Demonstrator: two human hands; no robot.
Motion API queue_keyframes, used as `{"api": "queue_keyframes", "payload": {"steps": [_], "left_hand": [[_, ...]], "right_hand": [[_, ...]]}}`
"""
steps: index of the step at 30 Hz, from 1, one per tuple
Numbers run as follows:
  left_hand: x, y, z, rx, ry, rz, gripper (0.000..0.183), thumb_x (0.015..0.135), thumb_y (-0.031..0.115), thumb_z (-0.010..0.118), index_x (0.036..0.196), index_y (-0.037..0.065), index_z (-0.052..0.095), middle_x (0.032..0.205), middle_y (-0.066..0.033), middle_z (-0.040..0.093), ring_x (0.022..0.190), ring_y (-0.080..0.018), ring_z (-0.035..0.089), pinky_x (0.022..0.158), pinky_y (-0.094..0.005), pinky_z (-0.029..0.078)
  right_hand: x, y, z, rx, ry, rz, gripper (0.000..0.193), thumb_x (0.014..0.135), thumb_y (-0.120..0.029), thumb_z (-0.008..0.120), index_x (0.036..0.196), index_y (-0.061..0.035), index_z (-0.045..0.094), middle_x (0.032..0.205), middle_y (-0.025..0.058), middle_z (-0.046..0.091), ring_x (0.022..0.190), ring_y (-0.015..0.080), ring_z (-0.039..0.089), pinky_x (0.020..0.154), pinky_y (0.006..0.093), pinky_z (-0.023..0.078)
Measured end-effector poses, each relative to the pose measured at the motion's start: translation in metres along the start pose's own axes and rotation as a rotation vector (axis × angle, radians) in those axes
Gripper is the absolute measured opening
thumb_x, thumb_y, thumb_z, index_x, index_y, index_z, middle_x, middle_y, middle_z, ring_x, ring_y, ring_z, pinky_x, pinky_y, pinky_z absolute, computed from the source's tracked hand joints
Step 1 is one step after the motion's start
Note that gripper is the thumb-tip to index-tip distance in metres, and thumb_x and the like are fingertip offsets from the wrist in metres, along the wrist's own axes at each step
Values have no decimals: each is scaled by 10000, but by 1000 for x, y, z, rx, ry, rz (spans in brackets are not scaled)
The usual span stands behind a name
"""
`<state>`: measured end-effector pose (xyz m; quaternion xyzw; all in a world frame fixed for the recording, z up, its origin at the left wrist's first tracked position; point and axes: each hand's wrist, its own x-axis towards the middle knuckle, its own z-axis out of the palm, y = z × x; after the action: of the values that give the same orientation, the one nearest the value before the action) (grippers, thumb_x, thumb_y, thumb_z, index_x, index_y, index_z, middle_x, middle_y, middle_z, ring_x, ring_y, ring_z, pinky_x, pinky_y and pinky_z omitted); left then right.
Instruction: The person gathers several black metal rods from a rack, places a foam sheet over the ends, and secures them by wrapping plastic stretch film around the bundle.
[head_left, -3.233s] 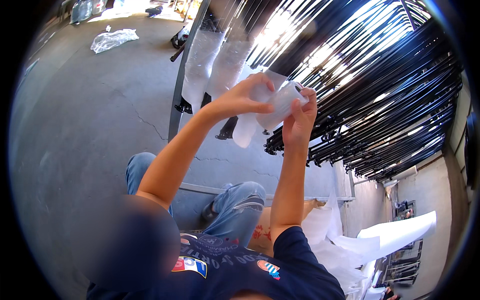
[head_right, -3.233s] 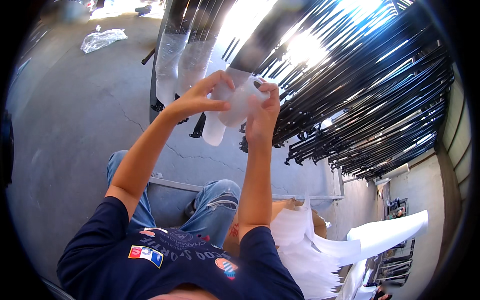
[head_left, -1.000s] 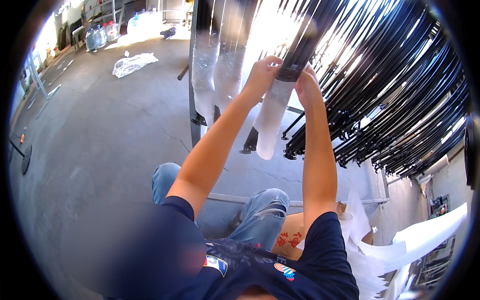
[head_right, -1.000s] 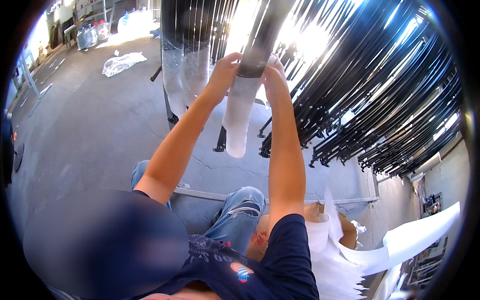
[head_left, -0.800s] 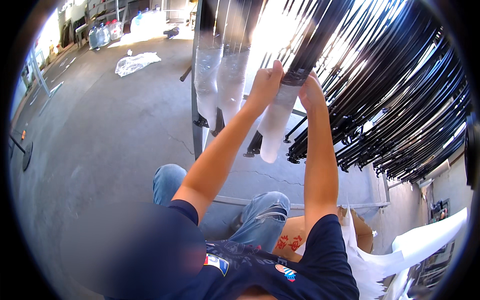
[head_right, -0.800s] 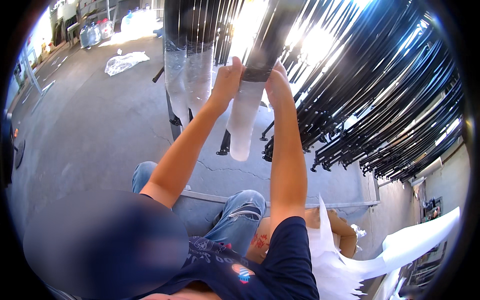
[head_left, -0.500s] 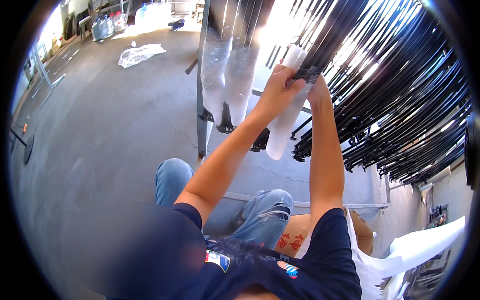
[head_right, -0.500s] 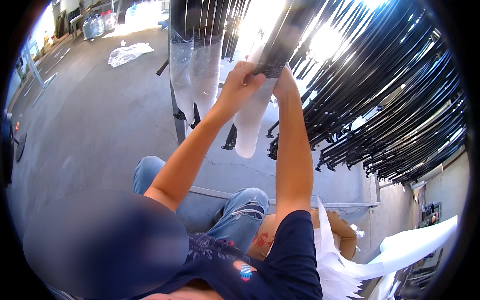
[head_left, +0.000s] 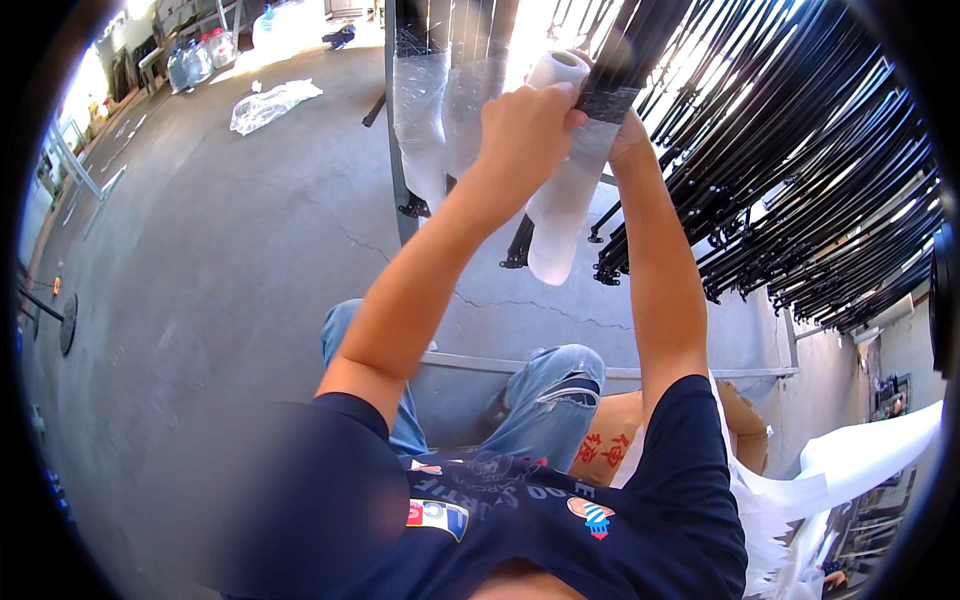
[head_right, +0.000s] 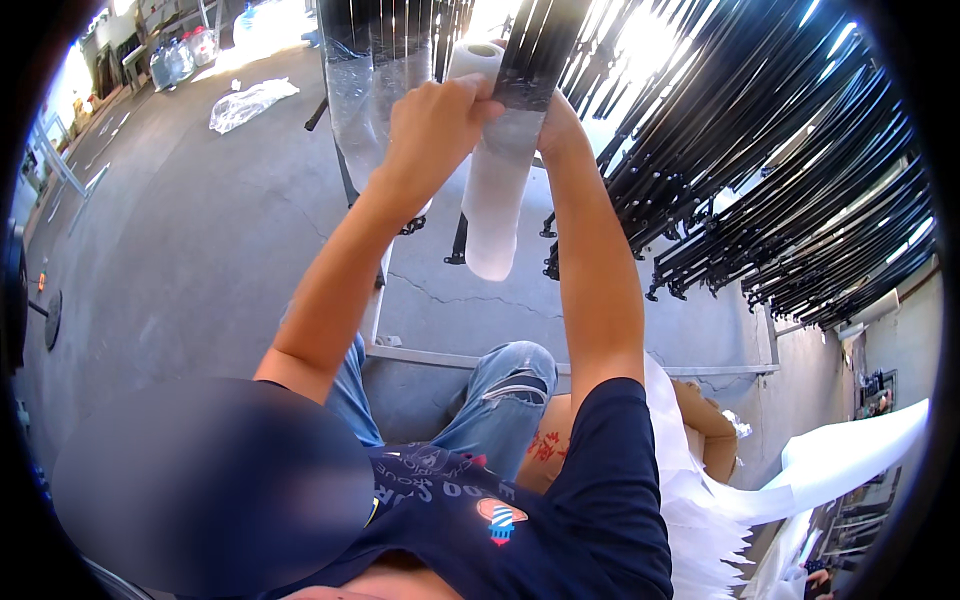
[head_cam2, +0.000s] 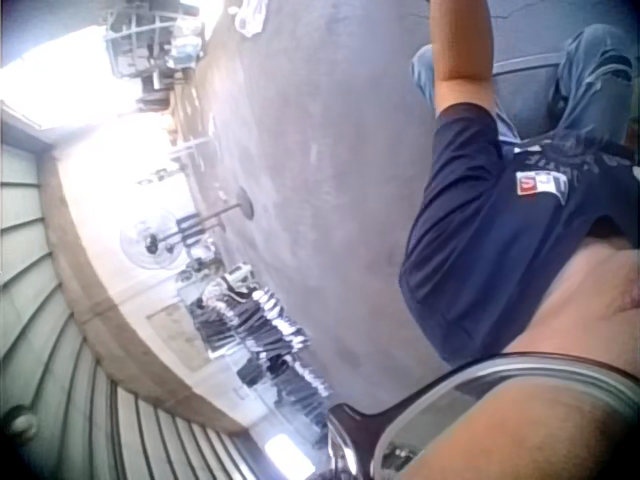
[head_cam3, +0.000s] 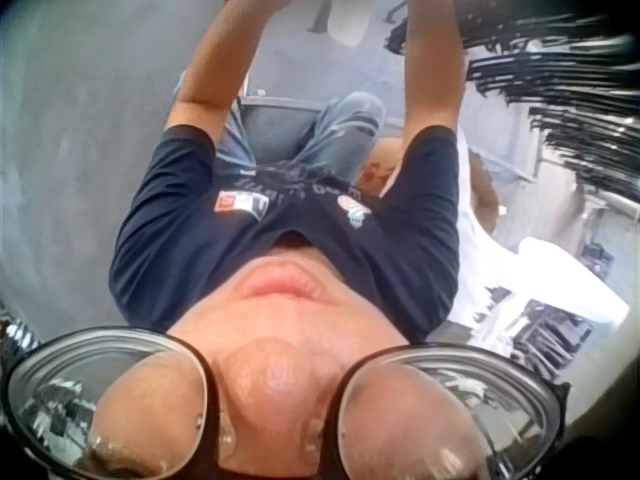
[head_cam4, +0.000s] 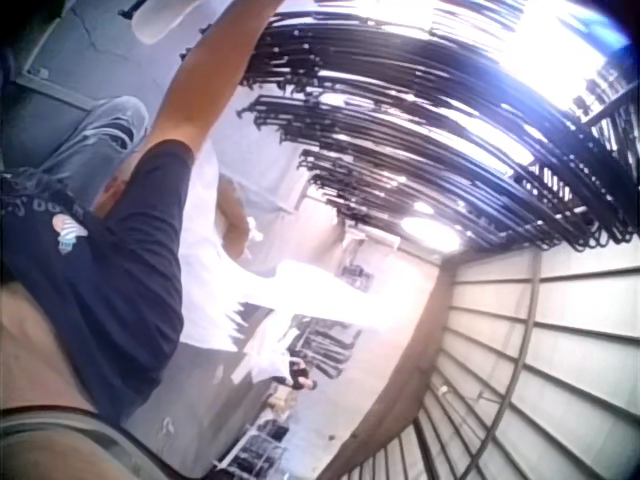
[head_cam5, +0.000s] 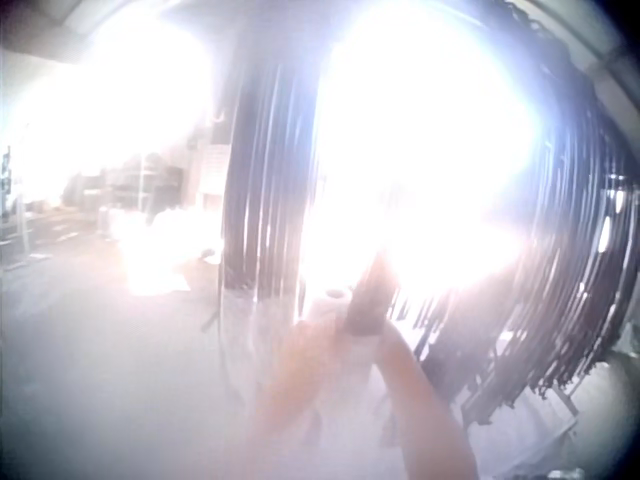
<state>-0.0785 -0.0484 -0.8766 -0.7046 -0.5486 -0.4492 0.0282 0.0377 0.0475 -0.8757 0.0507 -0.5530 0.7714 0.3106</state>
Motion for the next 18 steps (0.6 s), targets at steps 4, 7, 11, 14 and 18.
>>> {"api": "queue_keyframes", "payload": {"steps": [4, 7, 11, 14, 18], "left_hand": [[3, 4, -12, 48, 52, -65, 371, 644, 181, 712, 930, 12, 547, 863, -161, 593, 825, -299, 573, 657, -356, 440], [3, -22, 6, -79, 407, -42, 545, 552, 211, 776, 990, 0, 529, 970, -143, 548, 932, -278, 530, 746, -343, 429], [7, -22, 16, -244, 340, -45, 658, 528, 210, 790, 1067, 0, 475, 1030, -143, 501, 979, -271, 496, 813, -334, 411], [2, -27, 10, -240, 341, -1, 674, 561, 200, 772, 1117, 18, 436, 1040, -148, 516, 967, -268, 513, 813, -334, 415], [5, -21, 17, -606, 182, -122, 666, 611, 175, 737, 1163, 37, 390, 1032, -147, 559, 941, -251, 548, 808, -334, 421]], "right_hand": [[2, 0, -22, -30, -56, -19, 384, 792, -167, 589, 1148, -66, 487, 1046, 104, 581, 891, 183, 583, 758, 295, 516], [11, 7, -36, -97, 94, -50, 383, 800, -137, 573, 1162, -54, 480, 1040, 96, 586, 877, 172, 584, 743, 281, 517], [6, 8, -96, 223, 308, 119, 376, 815, -126, 552, 1175, -45, 475, 1032, 99, 588, 878, 175, 585, 720, 270, 516], [5, 14, -67, 33, 144, 21, 366, 831, -151, 538, 1172, -37, 471, 1043, 112, 579, 893, 180, 581, 720, 272, 512], [-12, 2, -74, -91, 420, -82, 324, 841, -193, 530, 1116, -23, 498, 1014, 107, 584, 877, 183, 580, 770, 311, 492]]}}
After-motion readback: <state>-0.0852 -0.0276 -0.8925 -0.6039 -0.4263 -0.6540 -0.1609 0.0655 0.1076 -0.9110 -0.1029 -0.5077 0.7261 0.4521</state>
